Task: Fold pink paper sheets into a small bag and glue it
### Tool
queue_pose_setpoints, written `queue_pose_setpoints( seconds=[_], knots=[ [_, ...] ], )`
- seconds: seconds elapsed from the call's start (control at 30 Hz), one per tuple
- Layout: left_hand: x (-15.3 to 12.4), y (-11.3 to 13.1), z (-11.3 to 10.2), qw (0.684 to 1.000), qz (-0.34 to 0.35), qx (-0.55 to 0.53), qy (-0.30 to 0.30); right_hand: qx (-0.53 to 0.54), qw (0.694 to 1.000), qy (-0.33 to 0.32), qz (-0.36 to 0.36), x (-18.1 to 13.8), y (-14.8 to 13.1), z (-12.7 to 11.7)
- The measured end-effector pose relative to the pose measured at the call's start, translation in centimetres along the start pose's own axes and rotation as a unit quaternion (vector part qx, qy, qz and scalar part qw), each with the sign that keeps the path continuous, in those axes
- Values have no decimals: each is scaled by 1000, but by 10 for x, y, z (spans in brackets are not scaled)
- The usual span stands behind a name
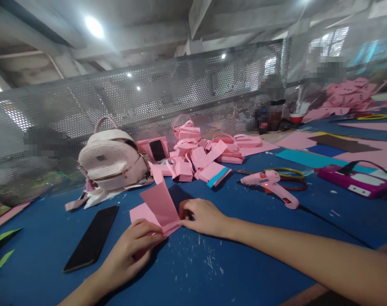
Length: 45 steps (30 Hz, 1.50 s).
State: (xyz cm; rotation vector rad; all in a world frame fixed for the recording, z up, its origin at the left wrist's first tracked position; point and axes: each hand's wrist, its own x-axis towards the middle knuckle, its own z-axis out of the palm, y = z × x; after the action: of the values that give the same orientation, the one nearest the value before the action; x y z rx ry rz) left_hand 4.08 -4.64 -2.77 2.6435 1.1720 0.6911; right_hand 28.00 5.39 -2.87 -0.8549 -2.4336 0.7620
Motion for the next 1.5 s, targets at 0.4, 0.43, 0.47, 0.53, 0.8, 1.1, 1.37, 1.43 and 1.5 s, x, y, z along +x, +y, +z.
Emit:
queue_pose_setpoints(
  seconds=[0.4,0.43,0.47,0.53,0.8,1.1,1.37,1.43,1.5],
  knots=[
    [1,4,0,1000,-4,-3,13,-5,1000,3,13,1,2,1],
    [1,4,0,1000,-3,-3,13,-6,1000,3,15,1,2,2],
    [1,4,0,1000,-2,-2,13,-7,1000,2,17,1,2,2],
    [1,4,0,1000,1,1,13,-10,1000,1,19,1,2,2],
    [2,3,0,1000,1,12,12,-1,1000,-5,16,1,3,2],
    [2,4,-2,1000,14,21,8,-15,1000,-2,7,2,5,4],
    [1,2,-1,999,14,25,27,-22,1000,-8,4,1,2,1],
    [1,3,-1,999,16,23,29,-26,1000,-9,4,1,2,1],
    [1,3,-1,999,17,21,27,-28,1000,-10,1,1,2,1]
  ],
)
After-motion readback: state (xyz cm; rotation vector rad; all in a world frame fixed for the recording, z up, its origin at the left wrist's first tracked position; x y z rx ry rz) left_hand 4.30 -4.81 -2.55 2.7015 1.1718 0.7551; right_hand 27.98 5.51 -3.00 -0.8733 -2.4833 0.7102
